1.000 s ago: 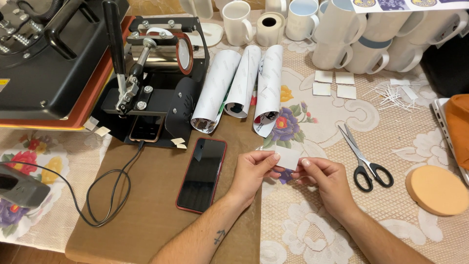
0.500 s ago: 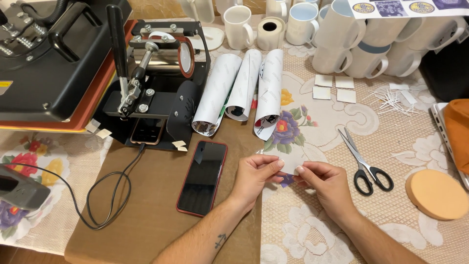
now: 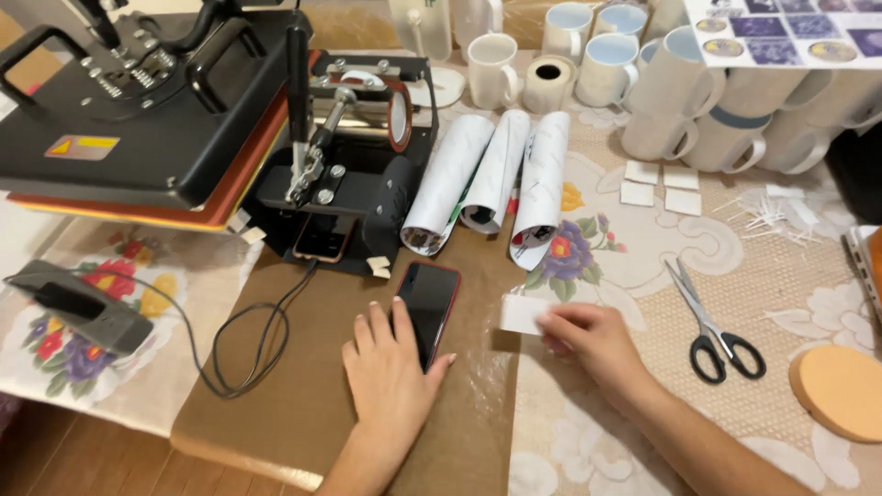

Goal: Applying small adhesive labels to a red phone case at a workstation.

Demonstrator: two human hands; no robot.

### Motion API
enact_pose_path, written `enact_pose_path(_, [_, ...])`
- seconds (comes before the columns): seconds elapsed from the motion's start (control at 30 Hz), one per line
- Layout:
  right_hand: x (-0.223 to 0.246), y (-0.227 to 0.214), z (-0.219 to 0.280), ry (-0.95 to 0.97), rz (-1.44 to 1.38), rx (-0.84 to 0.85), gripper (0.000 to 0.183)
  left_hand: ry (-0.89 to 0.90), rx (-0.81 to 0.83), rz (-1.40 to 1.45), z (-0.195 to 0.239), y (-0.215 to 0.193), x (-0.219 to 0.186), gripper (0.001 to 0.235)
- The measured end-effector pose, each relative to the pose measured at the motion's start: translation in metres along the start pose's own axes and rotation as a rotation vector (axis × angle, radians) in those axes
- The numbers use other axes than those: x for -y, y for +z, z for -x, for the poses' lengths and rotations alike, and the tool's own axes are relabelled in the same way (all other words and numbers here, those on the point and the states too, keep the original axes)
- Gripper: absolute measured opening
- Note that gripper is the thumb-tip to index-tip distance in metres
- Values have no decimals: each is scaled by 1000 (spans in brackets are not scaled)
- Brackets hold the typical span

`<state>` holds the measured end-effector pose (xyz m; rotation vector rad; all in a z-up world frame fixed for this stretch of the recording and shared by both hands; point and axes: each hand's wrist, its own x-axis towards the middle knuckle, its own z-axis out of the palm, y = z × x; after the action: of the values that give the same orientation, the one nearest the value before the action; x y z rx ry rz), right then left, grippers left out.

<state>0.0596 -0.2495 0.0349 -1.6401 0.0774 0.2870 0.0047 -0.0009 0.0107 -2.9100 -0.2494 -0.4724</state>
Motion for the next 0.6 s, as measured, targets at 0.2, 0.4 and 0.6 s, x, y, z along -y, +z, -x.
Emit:
enact_pose_path(0.2, [30, 73, -54, 230, 86, 147, 33, -17, 141, 322, 9, 10, 16, 81])
enact_pose_path(0.4, [47, 81, -54, 294, -124, 77, 29, -356, 539, 956, -8, -57, 26, 67])
enact_pose_path(0.6, [42, 66, -47, 229, -133, 93, 18, -948, 836, 2330, 9, -48, -4, 68])
